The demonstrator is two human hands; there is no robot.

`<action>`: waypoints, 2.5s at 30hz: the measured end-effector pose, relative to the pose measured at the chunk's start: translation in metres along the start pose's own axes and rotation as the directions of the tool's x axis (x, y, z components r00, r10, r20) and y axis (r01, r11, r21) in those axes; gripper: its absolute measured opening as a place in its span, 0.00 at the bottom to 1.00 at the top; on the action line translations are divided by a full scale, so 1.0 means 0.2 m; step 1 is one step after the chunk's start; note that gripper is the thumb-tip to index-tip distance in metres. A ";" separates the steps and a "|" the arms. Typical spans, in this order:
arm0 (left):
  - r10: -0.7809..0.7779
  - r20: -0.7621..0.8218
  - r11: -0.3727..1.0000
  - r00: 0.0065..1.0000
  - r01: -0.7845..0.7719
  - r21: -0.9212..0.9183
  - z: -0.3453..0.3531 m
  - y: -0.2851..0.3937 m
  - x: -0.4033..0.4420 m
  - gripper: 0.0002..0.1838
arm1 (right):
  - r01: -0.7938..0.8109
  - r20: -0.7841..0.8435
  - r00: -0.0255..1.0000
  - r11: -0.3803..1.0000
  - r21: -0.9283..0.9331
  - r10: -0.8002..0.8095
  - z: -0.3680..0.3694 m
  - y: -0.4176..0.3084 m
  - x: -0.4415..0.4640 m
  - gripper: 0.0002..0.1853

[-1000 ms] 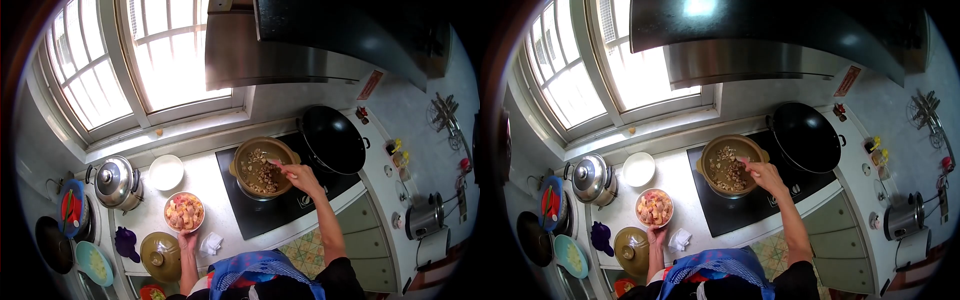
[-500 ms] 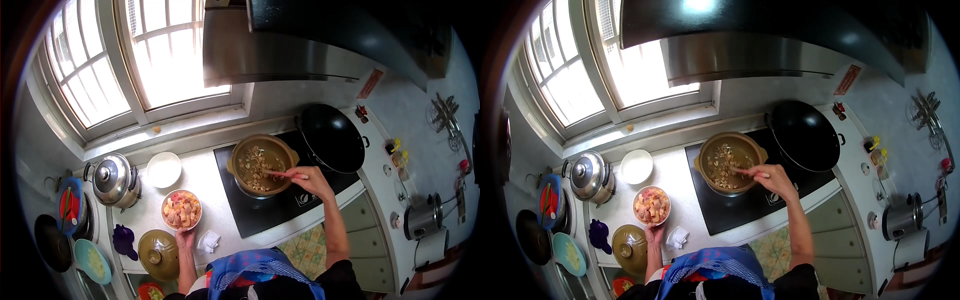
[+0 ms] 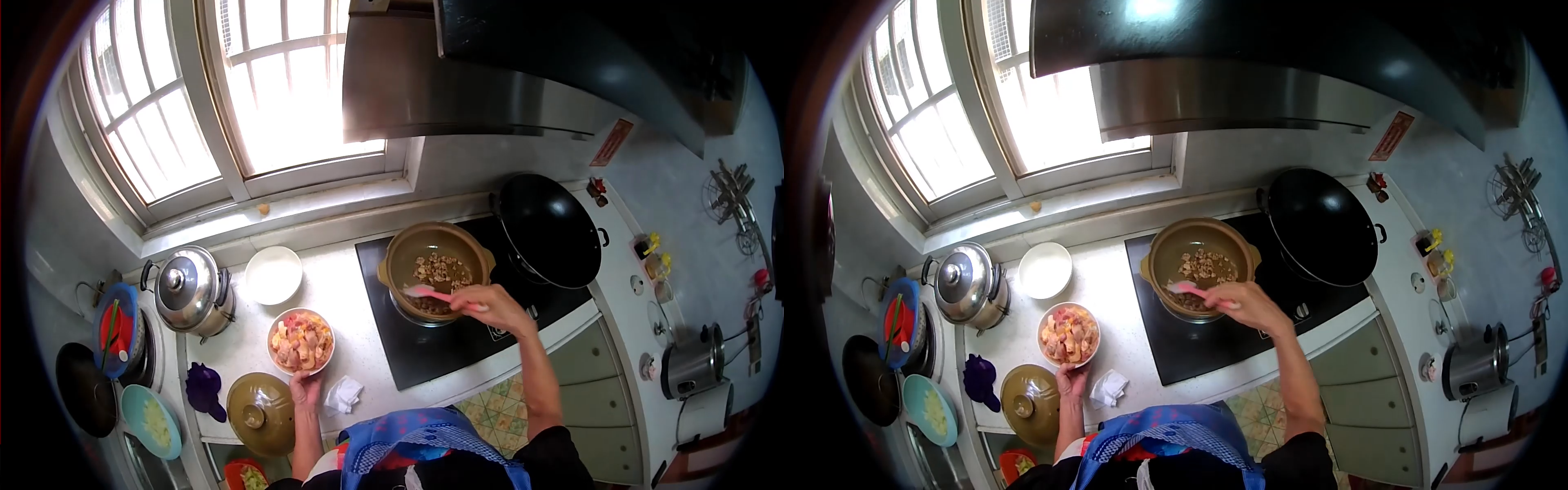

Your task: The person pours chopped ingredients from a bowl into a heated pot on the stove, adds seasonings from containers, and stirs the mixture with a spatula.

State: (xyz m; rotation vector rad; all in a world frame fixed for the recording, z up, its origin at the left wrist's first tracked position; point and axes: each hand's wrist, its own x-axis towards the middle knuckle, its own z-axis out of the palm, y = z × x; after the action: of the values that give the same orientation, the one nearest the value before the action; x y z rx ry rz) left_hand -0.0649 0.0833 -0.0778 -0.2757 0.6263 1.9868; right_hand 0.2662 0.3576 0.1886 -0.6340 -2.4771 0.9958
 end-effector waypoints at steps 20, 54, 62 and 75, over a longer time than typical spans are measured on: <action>-0.001 -0.032 1.000 0.999 0.001 -0.004 -0.01 -0.01 0.00 0.38 | -0.192 -0.932 0.318 0.974 0.116 0.174 -0.04 -0.30 -0.54 0.07; -0.030 -0.004 0.999 1.000 0.030 -0.028 0.02 -0.01 -0.02 0.39 | 0.427 -0.735 0.239 0.611 0.666 0.635 0.07 -0.11 -0.61 0.12; -0.027 0.007 0.999 1.000 0.027 -0.021 0.03 -0.01 -0.02 0.39 | -0.197 -0.577 0.800 0.980 0.003 0.163 -0.02 -0.34 -0.43 0.12; -0.031 0.005 0.999 0.999 0.031 -0.018 0.05 -0.01 -0.03 0.39 | -0.086 -0.416 0.908 0.994 -0.074 0.048 0.09 0.01 -0.02 0.11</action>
State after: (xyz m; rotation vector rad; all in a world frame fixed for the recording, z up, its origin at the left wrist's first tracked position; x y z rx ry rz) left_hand -0.0604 0.0844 -0.0676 -0.2898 0.5974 1.9635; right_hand 0.2611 0.3467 0.1731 -0.8660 -2.1424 0.6863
